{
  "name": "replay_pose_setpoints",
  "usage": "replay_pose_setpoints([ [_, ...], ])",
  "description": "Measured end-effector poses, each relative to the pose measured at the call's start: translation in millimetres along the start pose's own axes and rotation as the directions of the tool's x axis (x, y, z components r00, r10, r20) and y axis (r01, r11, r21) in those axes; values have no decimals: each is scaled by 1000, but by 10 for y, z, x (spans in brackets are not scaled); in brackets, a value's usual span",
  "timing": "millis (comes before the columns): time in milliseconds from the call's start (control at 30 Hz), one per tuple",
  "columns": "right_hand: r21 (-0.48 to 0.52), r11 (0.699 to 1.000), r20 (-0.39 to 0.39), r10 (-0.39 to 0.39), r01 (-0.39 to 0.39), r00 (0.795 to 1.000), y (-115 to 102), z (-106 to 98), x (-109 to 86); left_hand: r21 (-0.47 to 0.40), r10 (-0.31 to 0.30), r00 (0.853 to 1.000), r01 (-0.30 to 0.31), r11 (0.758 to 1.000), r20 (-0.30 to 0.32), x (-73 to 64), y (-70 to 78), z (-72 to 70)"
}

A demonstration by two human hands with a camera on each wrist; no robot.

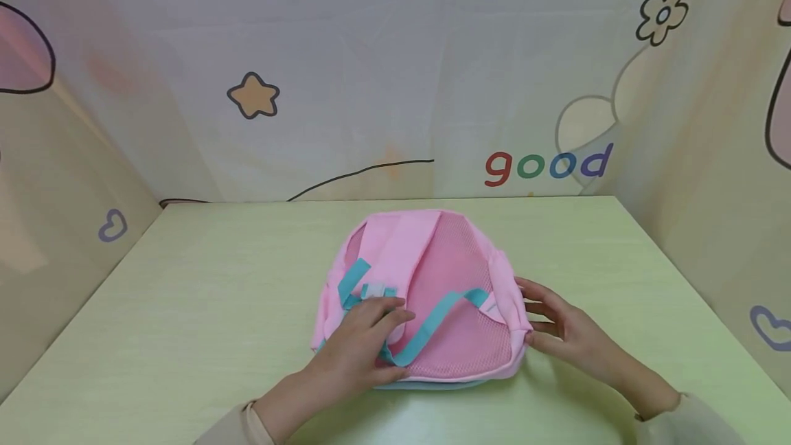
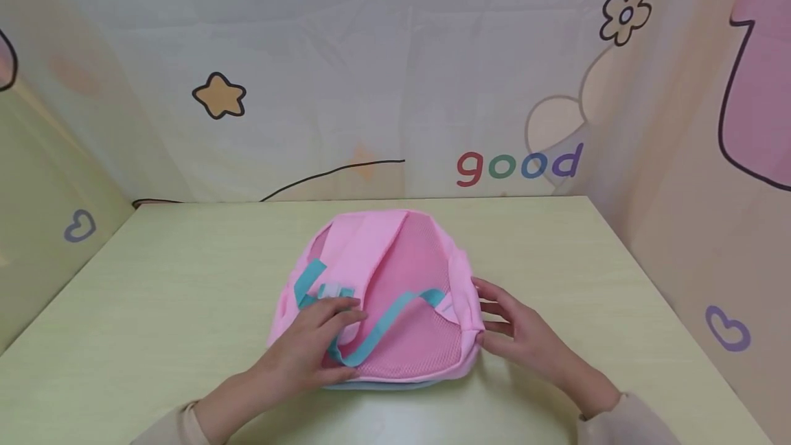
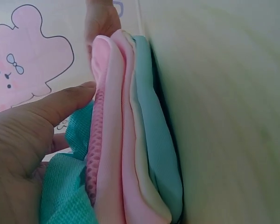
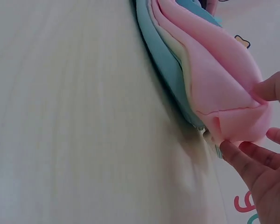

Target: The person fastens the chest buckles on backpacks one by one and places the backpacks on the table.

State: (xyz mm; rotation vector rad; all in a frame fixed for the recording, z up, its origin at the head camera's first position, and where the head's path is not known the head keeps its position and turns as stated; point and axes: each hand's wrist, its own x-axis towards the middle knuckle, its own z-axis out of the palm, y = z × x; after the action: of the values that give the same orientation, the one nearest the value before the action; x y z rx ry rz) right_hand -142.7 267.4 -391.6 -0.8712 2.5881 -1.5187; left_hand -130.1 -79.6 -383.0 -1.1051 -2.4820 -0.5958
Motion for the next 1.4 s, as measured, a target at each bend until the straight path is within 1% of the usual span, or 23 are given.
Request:
replay_pose_setpoints([
  [133, -41, 999, 6, 10, -10, 1000, 42, 10, -16, 19, 8, 1000, -8, 1000, 11, -2, 1, 14],
  [333, -62, 998, 13, 23, -22, 1000, 95, 17, -24, 22, 1, 1000, -1, 1000, 27, -1, 10, 22],
  [433, -77, 996, 15, 46, -44, 999, 100, 14, -30, 19, 4, 1000, -4, 1000, 20, 3, 9, 27],
  [567, -118, 992, 12, 55, -53, 998, 84, 1, -25, 20, 11, 1000, -11, 1000, 6, 6, 2, 20],
  [667, -142, 989, 11, 31, -29, 999, 62, -33, -28, 10, 8, 1000, -8, 1000, 5, 9, 2, 4],
  [800, -195, 981, -8, -19, 17, 1000, 31, -100, -27, -29, 3, 1000, -3, 1000, -1, 17, 11, -32],
  [900, -239, 971, -39, -37, 26, 999, 4, -148, -7, -63, 9, 1000, -11, 998, -25, 24, 21, -62],
  [1100, -313, 949, -115, -81, 42, 990, -79, -189, 65, -101, 53, 993, -63, 993, -101, 37, 19, -102],
  [1200, -339, 940, -160, -97, 38, 982, -127, -182, 112, -117, 42, 989, -59, 991, -141, 38, 5, -128],
  [1267, -344, 938, -187, -103, 33, 977, -163, -172, 148, -130, 25, 985, -48, 990, -169, 35, -15, -141],
  [1333, -334, 942, -212, -108, 31, 971, -202, -156, 189, -122, 22, 979, -48, 991, -204, 34, -42, -151],
  [1400, -324, 946, -230, -108, 28, 967, -242, -133, 233, -102, 38, 969, -65, 993, -244, 35, -77, -155],
])
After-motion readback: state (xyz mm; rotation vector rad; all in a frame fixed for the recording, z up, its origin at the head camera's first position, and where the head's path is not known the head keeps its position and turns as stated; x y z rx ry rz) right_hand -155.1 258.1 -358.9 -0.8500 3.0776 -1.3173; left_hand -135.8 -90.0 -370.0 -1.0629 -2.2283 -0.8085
